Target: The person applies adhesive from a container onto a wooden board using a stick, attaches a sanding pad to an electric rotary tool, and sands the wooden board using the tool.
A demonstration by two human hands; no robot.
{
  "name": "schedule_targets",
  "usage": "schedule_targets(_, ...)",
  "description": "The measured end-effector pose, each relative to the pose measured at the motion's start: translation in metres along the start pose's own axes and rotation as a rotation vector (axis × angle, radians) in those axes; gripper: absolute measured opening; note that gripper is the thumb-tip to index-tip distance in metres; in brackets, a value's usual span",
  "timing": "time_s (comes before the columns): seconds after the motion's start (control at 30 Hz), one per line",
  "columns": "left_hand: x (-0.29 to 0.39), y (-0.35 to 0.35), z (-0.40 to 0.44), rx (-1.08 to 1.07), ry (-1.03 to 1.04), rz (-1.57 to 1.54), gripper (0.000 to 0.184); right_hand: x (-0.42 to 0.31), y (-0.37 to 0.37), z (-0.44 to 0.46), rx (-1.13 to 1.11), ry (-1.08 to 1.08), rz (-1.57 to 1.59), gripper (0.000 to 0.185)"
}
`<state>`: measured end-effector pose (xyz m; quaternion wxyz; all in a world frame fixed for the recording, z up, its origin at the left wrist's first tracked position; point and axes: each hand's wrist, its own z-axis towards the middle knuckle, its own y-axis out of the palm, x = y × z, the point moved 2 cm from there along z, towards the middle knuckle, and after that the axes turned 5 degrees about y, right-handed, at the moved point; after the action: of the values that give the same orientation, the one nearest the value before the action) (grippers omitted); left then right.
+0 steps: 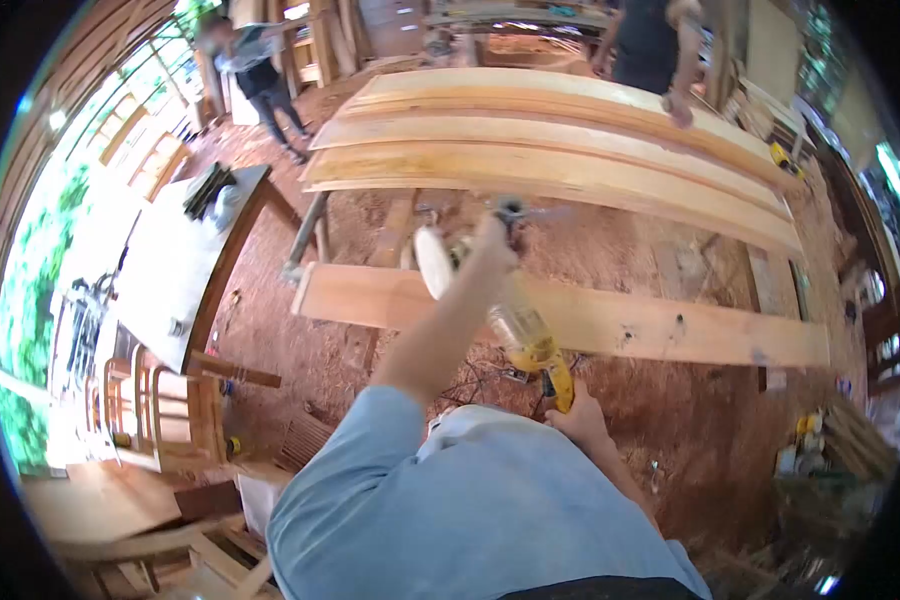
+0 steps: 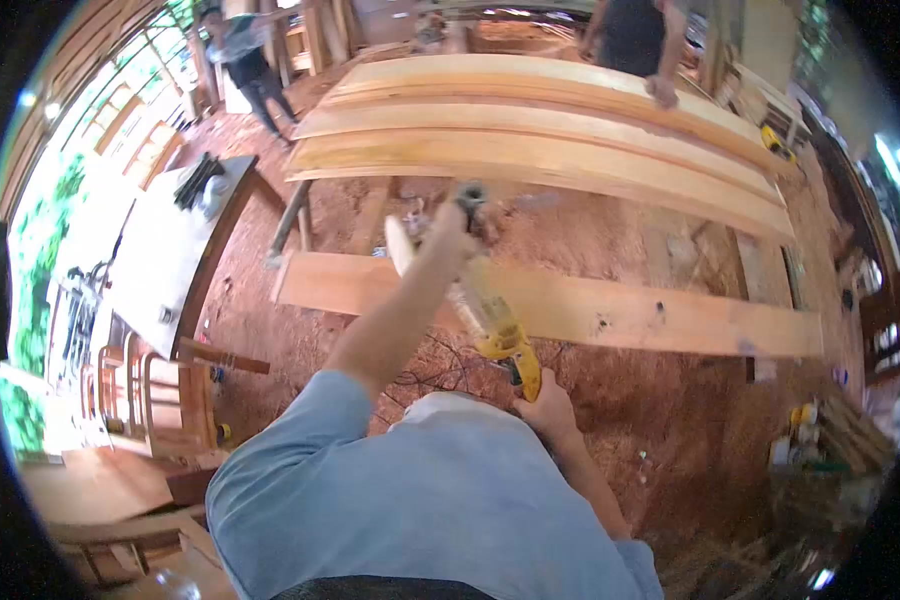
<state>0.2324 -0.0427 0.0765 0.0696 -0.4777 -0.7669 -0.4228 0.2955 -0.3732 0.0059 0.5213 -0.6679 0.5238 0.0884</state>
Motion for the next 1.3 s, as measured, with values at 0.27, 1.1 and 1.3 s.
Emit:
schedule_targets(0.27, 0.003, 0.018, -0.112, -0.392, 1.685, 1.565, 0.049, 0.056, -0.018, 0.062, -0.424, -0.036, 0.5, 0.062)
schedule_targets(1.1, -0.03, -0.153, -0.111, 0.446, 0.913, 0.638, 0.032, -0.004, -0.14, 0.16, -0.157, -0.347, -0.587, 0.045)
schedule_targets(1.3, -0.026, -0.182, -0.116, 0.026, 0.766, 0.704, 0.025, -0.006, -0.118, 0.142, 0.075, -0.285, -0.636, 0.052)
